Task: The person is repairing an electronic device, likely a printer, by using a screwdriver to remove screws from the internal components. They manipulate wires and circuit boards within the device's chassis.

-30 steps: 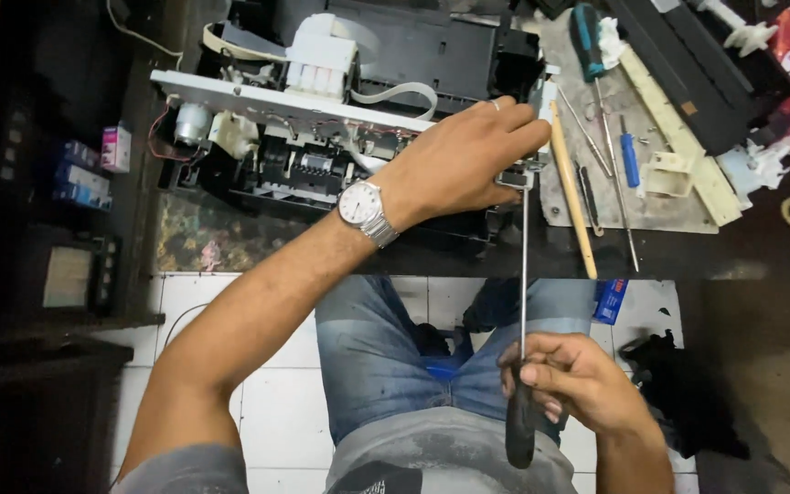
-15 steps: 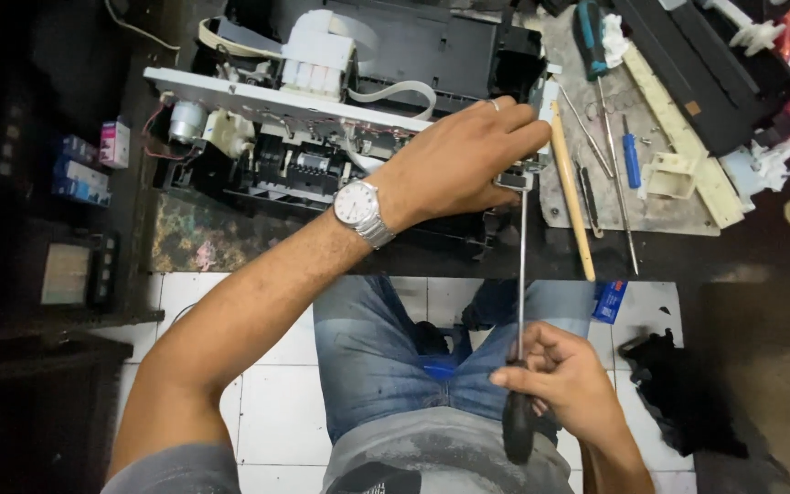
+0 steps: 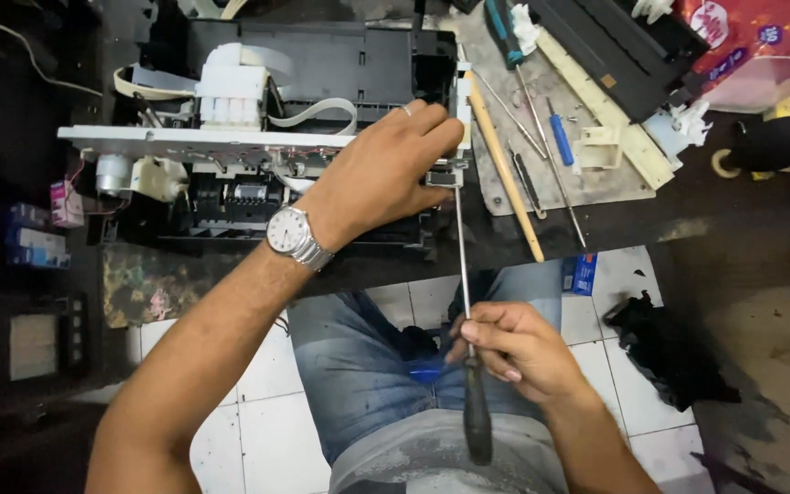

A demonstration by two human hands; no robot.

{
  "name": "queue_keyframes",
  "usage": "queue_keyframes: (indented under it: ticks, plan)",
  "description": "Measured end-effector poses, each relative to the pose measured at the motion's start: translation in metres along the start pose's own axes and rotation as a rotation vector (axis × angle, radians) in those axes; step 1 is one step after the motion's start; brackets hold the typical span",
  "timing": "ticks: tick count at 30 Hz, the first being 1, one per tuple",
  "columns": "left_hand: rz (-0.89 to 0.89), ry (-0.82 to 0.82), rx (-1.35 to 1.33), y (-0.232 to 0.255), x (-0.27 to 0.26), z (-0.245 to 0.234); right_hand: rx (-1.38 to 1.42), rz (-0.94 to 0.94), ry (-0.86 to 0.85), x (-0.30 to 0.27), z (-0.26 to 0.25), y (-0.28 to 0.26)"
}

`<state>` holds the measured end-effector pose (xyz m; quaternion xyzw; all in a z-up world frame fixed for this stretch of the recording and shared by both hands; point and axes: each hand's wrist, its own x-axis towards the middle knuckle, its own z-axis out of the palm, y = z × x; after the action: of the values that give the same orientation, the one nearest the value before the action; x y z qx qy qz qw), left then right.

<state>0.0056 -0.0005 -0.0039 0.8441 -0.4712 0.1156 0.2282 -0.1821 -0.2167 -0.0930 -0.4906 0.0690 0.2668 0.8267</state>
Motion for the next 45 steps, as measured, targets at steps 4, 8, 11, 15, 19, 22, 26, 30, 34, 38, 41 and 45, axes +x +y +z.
queue_keyframes:
  ticks: [4, 8, 11, 15, 19, 22, 26, 30, 34, 38, 41, 45]
  plan:
    - [-0.017, -0.037, -0.002, 0.0, -0.002, 0.0, 0.041, 0.002, 0.126, 0.006, 0.004, 0.01]
    - [-0.018, -0.034, 0.004, 0.001, -0.002, -0.001, 0.042, 0.022, 0.082, 0.007, 0.021, -0.011]
    - [-0.016, -0.04, -0.011, 0.002, -0.002, -0.003, 0.03, 0.08, -0.026, 0.013, 0.009, 0.001]
    - [-0.006, -0.057, -0.014, 0.0, -0.002, -0.005, 0.004, 0.028, -0.063, 0.008, 0.029, -0.027]
    - [-0.01, -0.077, -0.028, 0.004, -0.003, -0.017, -0.021, -0.006, 0.055, 0.016, 0.006, -0.006]
    - [-0.014, -0.101, -0.064, 0.006, -0.003, -0.02, -0.016, 0.034, 0.071, 0.014, 0.013, -0.012]
    - [-0.005, -0.113, -0.025, 0.007, -0.003, -0.019, 0.036, 0.07, -0.057, 0.015, 0.012, -0.009]
    - [-0.017, -0.113, 0.01, 0.009, -0.005, -0.021, -0.017, 0.035, -0.144, 0.011, 0.021, -0.023]
    - [-0.006, -0.11, 0.011, 0.012, -0.004, -0.027, 0.003, -0.024, -0.052, 0.02, 0.0, 0.002]
    - [0.015, -0.095, 0.026, 0.013, -0.006, -0.027, 0.024, -0.034, -0.048, 0.015, 0.015, -0.004]
    - [-0.013, -0.057, -0.026, 0.011, -0.009, -0.02, 0.054, -0.047, -0.097, 0.013, 0.027, -0.022]
    - [-0.011, -0.028, -0.049, 0.012, -0.013, -0.018, -0.011, -0.094, -0.085, 0.012, 0.025, -0.013]
